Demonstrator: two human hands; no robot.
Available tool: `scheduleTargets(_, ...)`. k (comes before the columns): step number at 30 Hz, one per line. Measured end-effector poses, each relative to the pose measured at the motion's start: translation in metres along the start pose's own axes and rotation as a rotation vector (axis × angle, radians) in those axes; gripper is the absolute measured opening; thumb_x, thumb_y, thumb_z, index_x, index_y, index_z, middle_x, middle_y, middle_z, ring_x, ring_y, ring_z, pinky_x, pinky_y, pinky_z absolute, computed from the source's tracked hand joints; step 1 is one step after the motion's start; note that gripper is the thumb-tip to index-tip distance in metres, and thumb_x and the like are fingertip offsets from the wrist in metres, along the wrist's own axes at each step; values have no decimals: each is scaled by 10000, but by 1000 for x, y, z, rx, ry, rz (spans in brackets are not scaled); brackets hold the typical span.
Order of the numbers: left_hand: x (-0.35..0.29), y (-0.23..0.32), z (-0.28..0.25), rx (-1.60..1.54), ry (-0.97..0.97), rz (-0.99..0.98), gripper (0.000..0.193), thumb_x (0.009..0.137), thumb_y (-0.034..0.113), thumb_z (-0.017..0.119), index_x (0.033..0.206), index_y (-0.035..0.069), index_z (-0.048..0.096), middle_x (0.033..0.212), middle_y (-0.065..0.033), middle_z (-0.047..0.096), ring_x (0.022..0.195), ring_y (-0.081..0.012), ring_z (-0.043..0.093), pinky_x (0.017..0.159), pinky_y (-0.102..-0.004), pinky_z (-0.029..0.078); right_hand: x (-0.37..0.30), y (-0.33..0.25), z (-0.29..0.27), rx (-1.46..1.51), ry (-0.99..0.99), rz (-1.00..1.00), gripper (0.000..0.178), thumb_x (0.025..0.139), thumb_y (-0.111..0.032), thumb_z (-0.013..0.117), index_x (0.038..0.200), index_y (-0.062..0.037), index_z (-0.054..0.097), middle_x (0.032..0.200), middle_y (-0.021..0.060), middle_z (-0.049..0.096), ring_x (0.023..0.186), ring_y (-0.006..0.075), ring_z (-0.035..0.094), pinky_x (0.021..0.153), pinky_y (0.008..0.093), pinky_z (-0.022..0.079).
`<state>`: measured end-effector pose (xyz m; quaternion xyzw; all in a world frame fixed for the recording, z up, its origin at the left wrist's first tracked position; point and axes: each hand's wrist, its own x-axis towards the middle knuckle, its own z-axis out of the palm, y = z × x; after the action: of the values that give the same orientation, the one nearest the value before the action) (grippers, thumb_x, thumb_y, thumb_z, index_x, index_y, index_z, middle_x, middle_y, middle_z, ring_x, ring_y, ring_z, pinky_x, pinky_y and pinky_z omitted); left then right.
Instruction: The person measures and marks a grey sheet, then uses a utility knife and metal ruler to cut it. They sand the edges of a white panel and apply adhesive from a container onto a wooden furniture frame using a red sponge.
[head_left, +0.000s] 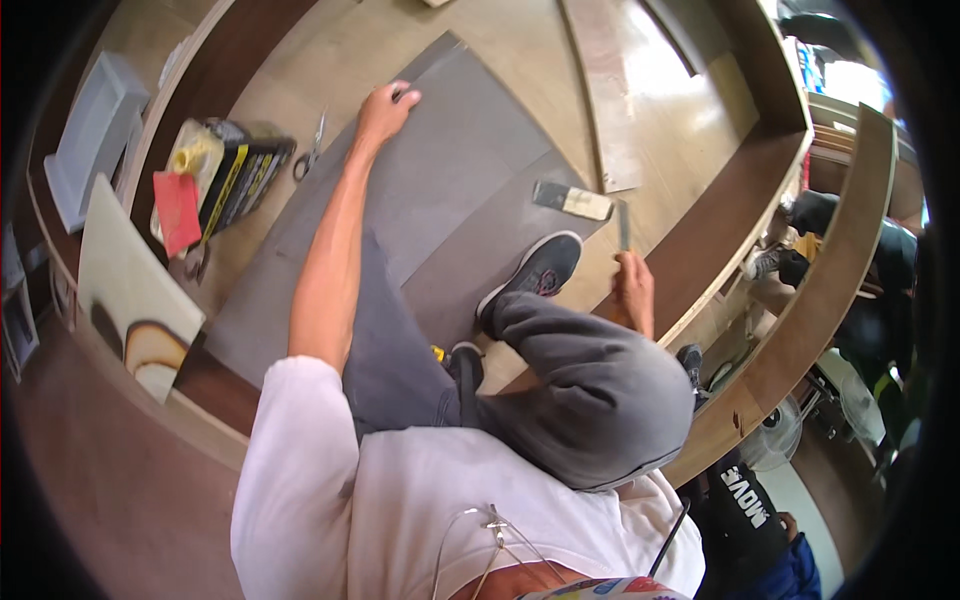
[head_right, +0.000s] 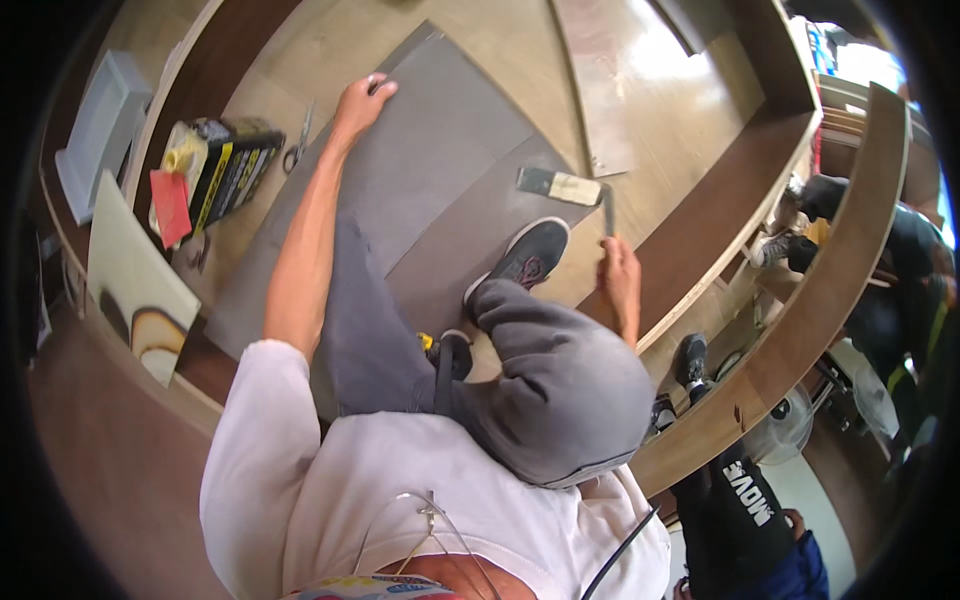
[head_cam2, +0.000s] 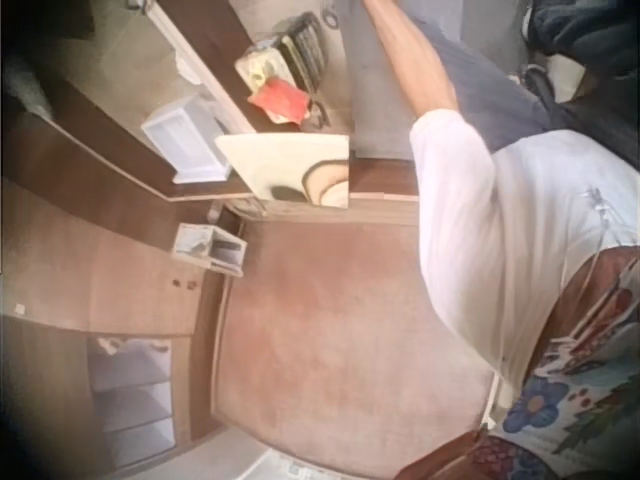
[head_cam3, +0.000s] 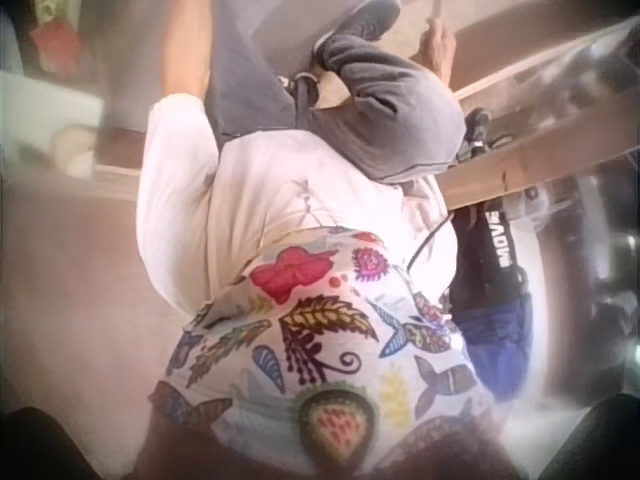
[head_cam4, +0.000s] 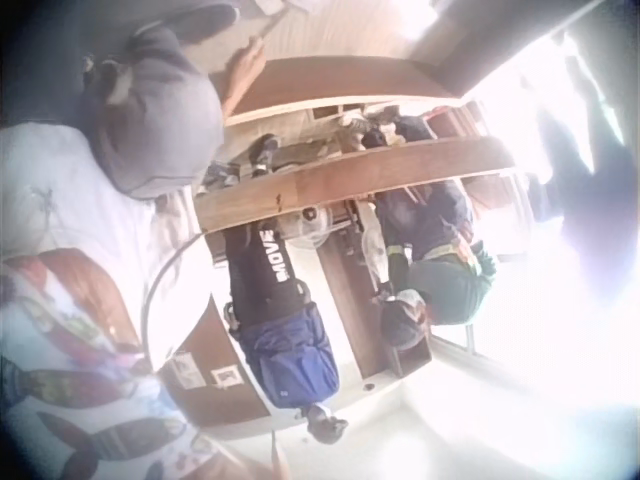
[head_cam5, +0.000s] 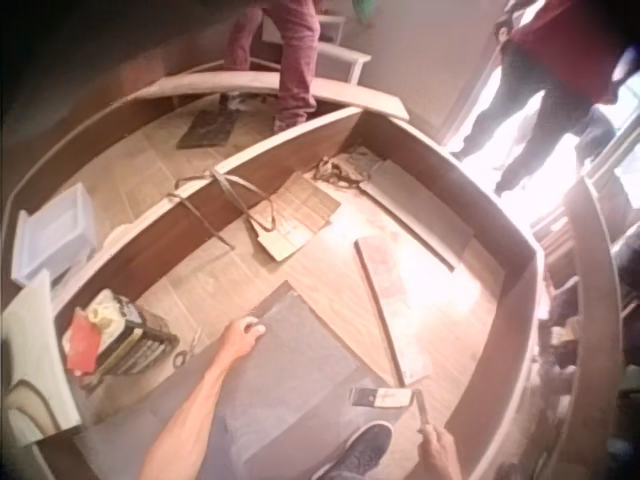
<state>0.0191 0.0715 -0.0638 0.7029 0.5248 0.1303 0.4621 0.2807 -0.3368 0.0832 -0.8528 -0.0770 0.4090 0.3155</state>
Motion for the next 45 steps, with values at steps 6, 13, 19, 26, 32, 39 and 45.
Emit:
scheduleTargets(6, 3, -15, -8, -38, 33, 1, 428, 867, 346, 670, 1123, 3, 679, 1050, -199, 705, 988, -297, 684, 863, -372, 513, 37, -63, 113, 89, -192, -328, 295, 1038, -288, 437, 1032, -32, 584, 607, -26, 455, 497, 80, 438, 448, 264, 352)
scheduleTargets(13, 3, 3, 2, 19, -13, -55, 401, 866, 345, 671, 1141, 54, 684, 1031, -183, 708, 964, -314, 681, 847, -386, 516, 56, -141, 197, 145, -548, -364, 343, 1042, -373, 410, 1097, -41, 480, 644, 0, 451, 496, 90, 445, 462, 263, 392)
scheduleTargets(19, 0, 1, 1, 15, 1, -146, 449, 869, 350, 664, 1201, 49, 660, 1136, -207, 679, 1080, -341, 646, 948, -405, 481, 77, -162, 237, 142, -663, -330, 373, 1042, -360, 410, 1199, -28, 481, 679, -1, 451, 505, 91, 442, 481, 256, 388)
scheduleTargets(26, 2, 9, -3, -2, -57, -237, 450, 861, 361, 675, 1185, 48, 668, 1089, -206, 690, 1040, -340, 656, 920, -397, 488, 84, -155, 236, 200, -791, -248, 380, 1052, -313, 418, 1319, -45, 454, 813, -3, 497, 677, 74, 502, 647, 237, 453)
scheduleTargets(32, 3, 2, 4, 14, 5, -174, 449, 859, 370, 681, 1176, 52, 674, 1052, -194, 699, 1016, -330, 659, 902, -395, 493, 112, -142, 221, 186, -838, -266, 399, 1050, -329, 437, 1338, -56, 465, 829, 2, 532, 667, 71, 508, 631, 238, 452)
scheduleTargets(39, 4, 7, 0, 19, -34, -244, 447, 860, 378, 683, 1172, 58, 676, 1042, -190, 702, 1000, -328, 663, 889, -399, 495, 106, -152, 226, 166, -685, -250, 469, 1026, -441, 457, 1263, -48, 548, 706, -6, 537, 579, 66, 487, 537, 221, 383)
scheduleTargets(45, 2, 4, 4, 8, 15, -212, 443, 858, 374, 689, 1167, 57, 677, 1006, -190, 707, 970, -319, 671, 867, -389, 503, 108, -162, 222, -34, -564, -210, 537, 975, -538, 502, 926, -26, 657, 491, -24, 437, 414, 74, 395, 422, 264, 292)
